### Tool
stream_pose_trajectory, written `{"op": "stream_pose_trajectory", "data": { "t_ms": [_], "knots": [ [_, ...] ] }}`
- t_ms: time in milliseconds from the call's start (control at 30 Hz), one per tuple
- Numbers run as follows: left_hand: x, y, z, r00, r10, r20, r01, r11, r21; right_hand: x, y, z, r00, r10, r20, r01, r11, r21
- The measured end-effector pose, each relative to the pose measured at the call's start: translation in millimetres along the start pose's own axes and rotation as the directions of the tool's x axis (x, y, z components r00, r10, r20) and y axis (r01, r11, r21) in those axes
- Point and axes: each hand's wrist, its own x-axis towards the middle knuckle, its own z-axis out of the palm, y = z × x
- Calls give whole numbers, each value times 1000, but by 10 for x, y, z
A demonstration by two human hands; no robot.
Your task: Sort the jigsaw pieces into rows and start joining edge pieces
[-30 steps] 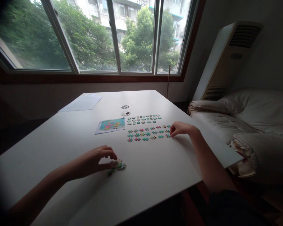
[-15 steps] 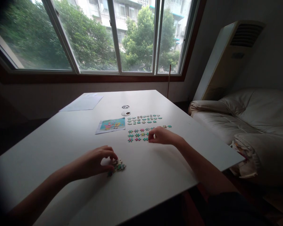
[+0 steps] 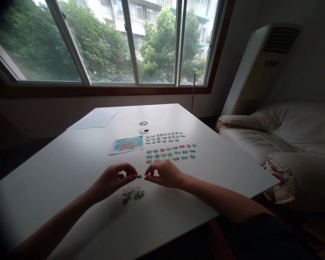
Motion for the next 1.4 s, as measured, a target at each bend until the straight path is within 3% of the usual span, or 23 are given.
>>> {"op": "stream_pose_trajectory", "data": {
  "t_ms": [167,400,500,600,733,1000,1167,1233,1300,1400],
  "knots": [
    [20,48,62,993,-119,-3,115,968,-224,16,-60,46,992,72,-103,-61,993,106],
    [5,65,100,990,-140,26,143,966,-218,39,-60,60,973,119,-199,-90,985,149],
    [6,87,112,980,-195,33,197,940,-280,34,-52,75,964,105,-244,-73,988,135],
    [12,90,109,955,-291,55,284,845,-453,27,-42,67,959,52,-280,-29,996,87],
    [9,55,117,948,-304,94,299,748,-593,23,-23,63,962,-31,-272,34,999,8],
    [-9,66,147,944,-304,126,317,738,-596,16,6,99,959,-75,-275,57,996,-74],
    [-2,89,95,949,-288,124,312,832,-459,12,-3,48,954,-100,-282,78,993,-88],
    [-8,64,23,970,-226,90,243,926,-288,13,18,-1,946,-90,-311,61,993,-101],
    [-24,17,-76,994,-100,44,100,995,-2,15,60,-64,932,-83,-353,47,993,-110],
    [-62,-73,-223,994,15,104,-45,955,292,18,141,-164,902,-96,-421,51,992,-116]
  ]
}}
